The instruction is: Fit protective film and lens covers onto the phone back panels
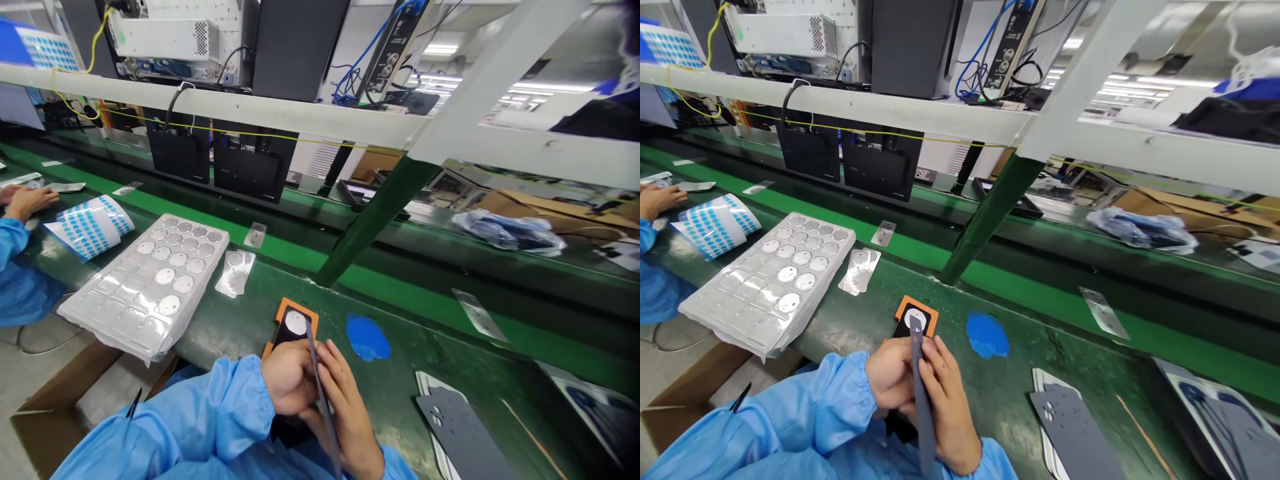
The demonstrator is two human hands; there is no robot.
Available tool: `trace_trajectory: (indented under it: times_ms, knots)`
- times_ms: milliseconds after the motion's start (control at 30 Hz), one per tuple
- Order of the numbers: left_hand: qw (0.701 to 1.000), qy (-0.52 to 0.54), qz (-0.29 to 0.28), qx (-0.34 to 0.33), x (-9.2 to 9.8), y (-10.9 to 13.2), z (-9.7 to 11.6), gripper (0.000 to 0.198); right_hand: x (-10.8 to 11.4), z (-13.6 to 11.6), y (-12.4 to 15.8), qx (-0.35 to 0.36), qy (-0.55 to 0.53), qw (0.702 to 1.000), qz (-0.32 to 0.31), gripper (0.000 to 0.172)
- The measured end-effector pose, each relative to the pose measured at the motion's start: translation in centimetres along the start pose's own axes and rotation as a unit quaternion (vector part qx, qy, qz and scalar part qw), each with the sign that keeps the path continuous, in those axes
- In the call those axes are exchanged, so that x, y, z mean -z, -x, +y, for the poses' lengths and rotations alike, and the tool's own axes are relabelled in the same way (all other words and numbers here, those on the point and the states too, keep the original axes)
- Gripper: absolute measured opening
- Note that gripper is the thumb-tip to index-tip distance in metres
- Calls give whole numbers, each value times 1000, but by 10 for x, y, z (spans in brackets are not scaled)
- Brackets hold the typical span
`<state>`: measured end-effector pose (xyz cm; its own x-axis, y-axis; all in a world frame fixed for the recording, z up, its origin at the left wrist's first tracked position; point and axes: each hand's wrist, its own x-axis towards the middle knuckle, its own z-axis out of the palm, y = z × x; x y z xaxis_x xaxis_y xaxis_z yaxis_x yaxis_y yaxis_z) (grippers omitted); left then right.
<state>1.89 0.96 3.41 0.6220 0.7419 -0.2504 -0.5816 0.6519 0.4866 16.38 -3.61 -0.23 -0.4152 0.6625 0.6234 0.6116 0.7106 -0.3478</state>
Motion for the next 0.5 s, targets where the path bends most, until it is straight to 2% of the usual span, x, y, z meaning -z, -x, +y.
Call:
trace_trajectory:
  times_ms: [67,133,167,233,300,367,500]
  knots:
    - [996,-85,36,-17,12,1,5,35,8,14,-11,-3,9,1000,1,59]
    - [967,-219,103,-85,31,5,12,47,14,31,-24,-15,48,999,-14,56]
    - [935,-298,142,-133,42,8,15,49,15,40,-30,-15,70,997,-32,55]
    - [842,-447,205,-221,62,14,20,43,11,53,-42,-6,105,991,-78,51]
    - [778,-523,234,-258,76,19,25,36,1,62,-50,1,130,984,-123,48]
    - [752,-553,246,-262,85,21,27,33,-10,65,-53,-6,146,977,-154,51]
    - [744,-565,255,-252,92,17,28,32,-20,62,-50,-35,158,971,-175,57]
